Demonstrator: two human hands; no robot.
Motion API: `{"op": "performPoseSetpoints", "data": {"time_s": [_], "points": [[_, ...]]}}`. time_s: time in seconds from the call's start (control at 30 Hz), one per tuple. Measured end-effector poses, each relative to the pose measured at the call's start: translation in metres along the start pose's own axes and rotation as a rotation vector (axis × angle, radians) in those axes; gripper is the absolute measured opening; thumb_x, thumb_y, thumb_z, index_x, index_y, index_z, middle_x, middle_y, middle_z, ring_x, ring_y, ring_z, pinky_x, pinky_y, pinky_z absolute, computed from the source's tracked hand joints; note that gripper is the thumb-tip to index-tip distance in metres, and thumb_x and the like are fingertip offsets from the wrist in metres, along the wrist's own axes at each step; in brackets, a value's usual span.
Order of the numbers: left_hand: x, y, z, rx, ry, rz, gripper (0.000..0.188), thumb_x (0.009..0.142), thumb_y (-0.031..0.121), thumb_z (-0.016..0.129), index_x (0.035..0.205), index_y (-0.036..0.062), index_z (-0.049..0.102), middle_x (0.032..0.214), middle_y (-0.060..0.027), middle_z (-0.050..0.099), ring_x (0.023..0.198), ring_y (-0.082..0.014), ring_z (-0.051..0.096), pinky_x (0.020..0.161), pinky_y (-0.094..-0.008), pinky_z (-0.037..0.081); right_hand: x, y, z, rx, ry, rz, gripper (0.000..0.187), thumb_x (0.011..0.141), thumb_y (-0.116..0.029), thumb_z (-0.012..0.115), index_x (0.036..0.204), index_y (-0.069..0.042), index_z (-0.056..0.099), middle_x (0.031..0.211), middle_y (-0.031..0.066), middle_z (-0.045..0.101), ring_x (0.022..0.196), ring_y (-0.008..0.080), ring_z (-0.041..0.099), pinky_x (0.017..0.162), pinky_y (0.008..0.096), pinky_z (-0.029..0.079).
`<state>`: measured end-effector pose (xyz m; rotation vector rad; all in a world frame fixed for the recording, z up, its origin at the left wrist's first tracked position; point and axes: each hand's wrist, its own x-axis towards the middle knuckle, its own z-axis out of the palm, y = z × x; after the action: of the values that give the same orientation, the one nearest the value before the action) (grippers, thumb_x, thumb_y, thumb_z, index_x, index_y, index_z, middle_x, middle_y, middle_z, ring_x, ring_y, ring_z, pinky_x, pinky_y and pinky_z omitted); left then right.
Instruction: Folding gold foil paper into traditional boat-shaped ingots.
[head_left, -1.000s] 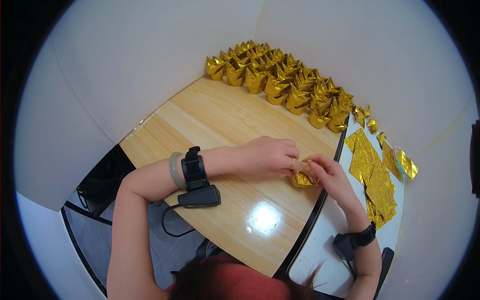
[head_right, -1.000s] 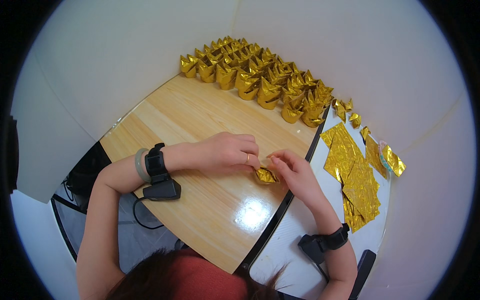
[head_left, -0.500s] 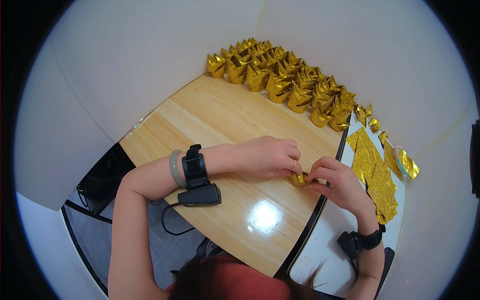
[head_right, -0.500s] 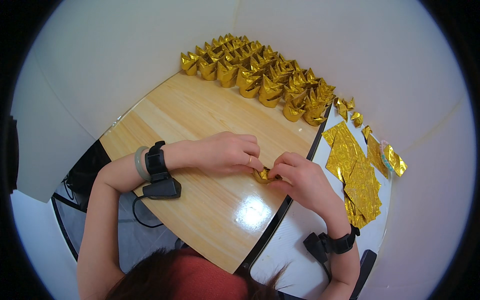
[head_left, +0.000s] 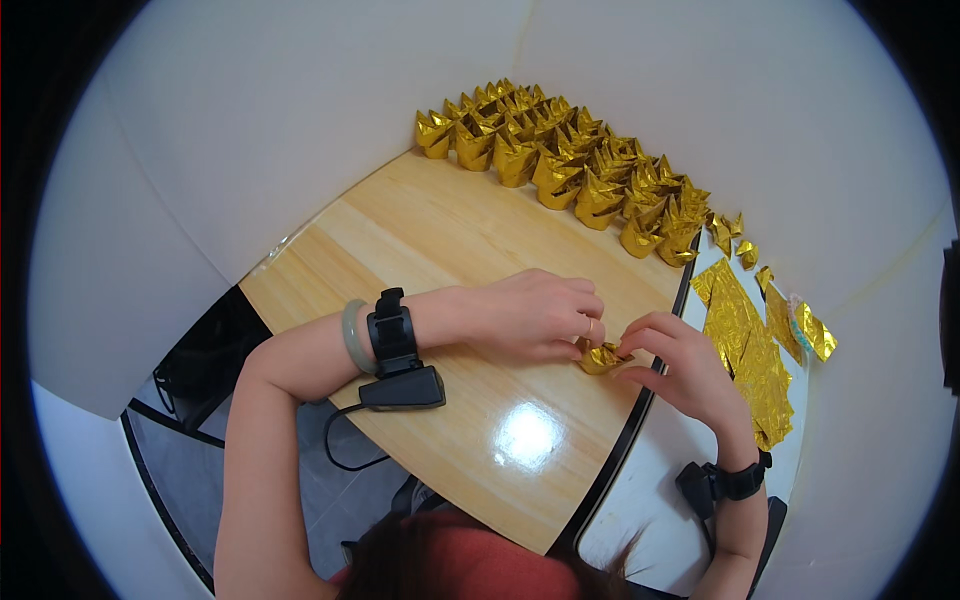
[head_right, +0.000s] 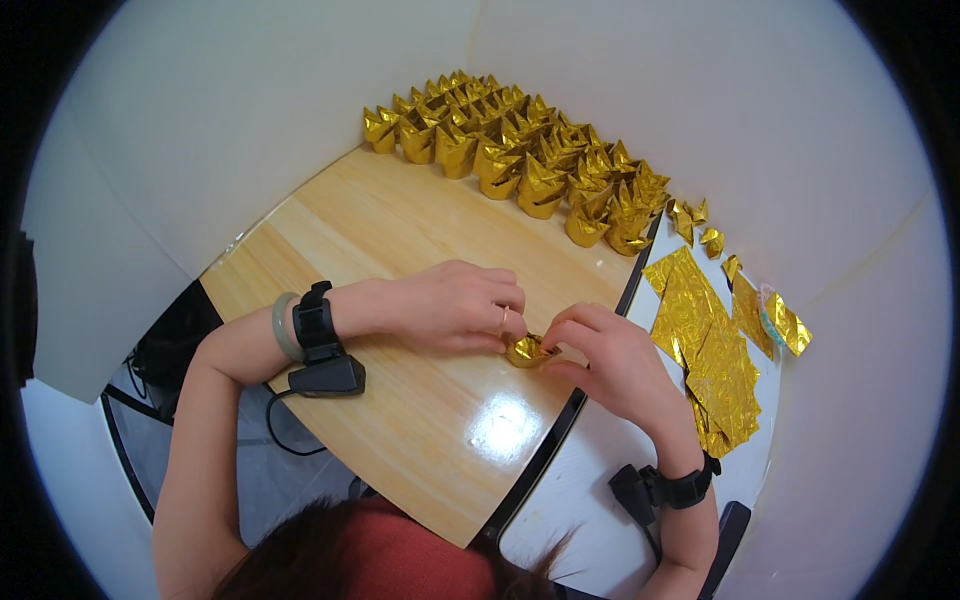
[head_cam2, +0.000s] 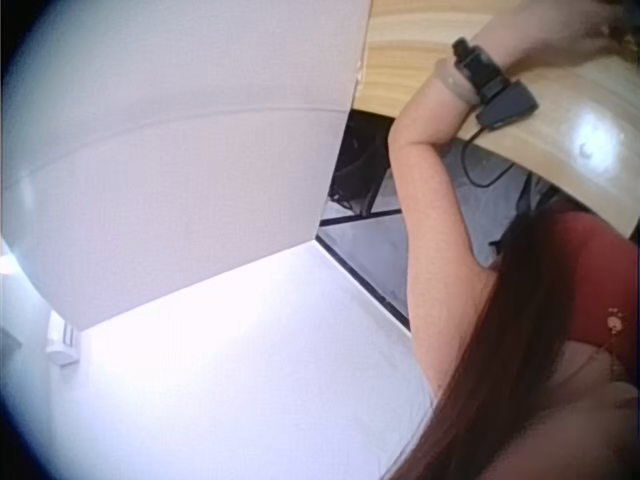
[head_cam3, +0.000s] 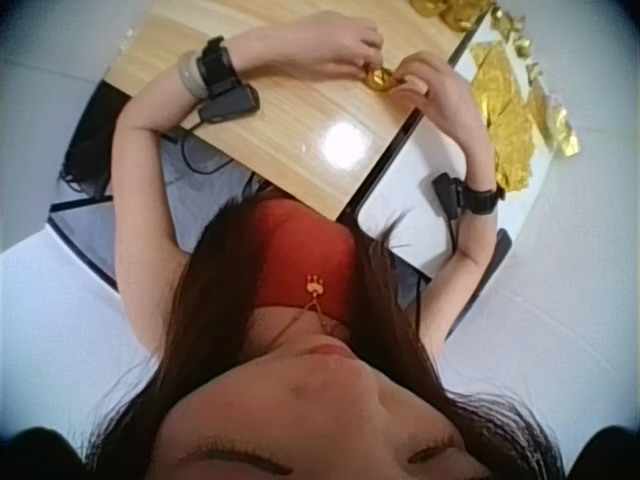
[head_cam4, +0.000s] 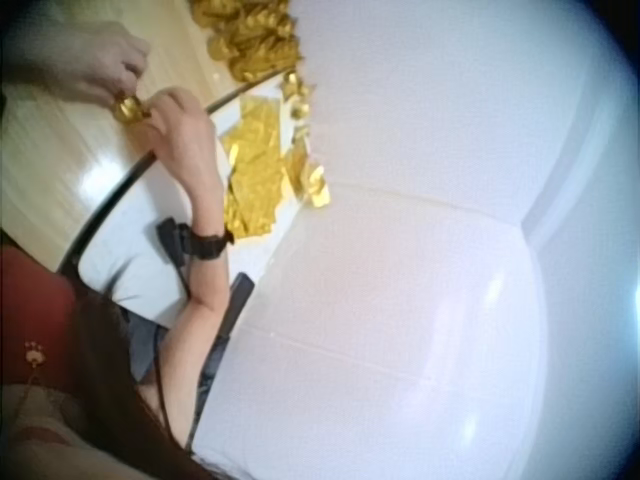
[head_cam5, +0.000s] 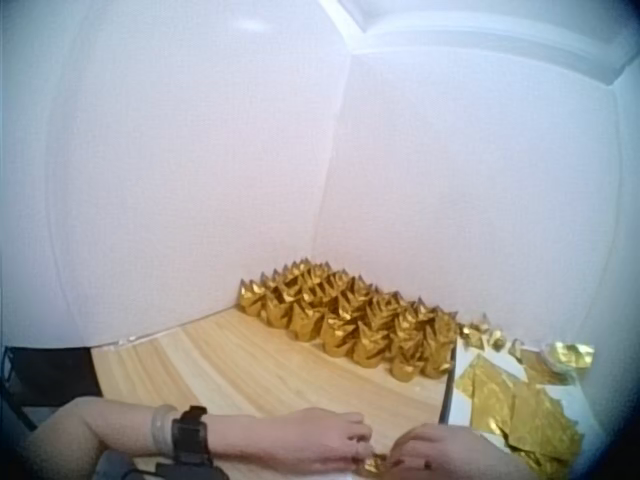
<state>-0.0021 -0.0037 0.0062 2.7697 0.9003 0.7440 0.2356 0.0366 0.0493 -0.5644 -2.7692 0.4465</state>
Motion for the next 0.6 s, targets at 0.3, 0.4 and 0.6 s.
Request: {"op": "performPoseSetpoints", "data": {"time_s": [0.3,0.4,0.6], "points": [[0.001,-0.005,0.005,0.006,0.029,0.037,0.011,0.08,0.02,0.067,0.087,0.0122,0.063,0.089,-0.0022,0.056,0.088,-0.0221,0.056,0.068,-0.0362,0.049,0.001,0.002,-0.001,-0.118,0.014,-0.085,0.01,0.073,-0.01,0.071,0.081,-0.009,0.065,0.088,0.0023,0.06,0.085,0.0218,0.06,0.071,0.0336,0.05],[0.001,-0.005,0.003,0.021,0.005,0.021,0.012,0.081,0.02,0.067,0.089,0.0121,0.063,0.092,-0.0027,0.056,0.09,-0.0226,0.056,0.07,-0.0366,0.049,0.0,0.001,-0.001,-0.115,0.007,-0.05,0.008,0.074,-0.01,0.07,0.081,-0.009,0.065,0.087,0.0032,0.06,0.082,0.0229,0.06,0.069,0.0338,0.05],[0.0,-0.003,0.005,-0.06,0.193,-0.194,0.023,0.083,0.02,0.065,0.103,0.0108,0.061,0.108,-0.007,0.054,0.101,-0.026,0.055,0.081,-0.0372,0.048,-0.003,0.021,-0.018,0.013,0.091,0.165,0.009,0.077,-0.007,0.069,0.085,-0.005,0.065,0.083,0.0068,0.06,0.074,0.0242,0.06,0.065,0.0319,0.049]]}}
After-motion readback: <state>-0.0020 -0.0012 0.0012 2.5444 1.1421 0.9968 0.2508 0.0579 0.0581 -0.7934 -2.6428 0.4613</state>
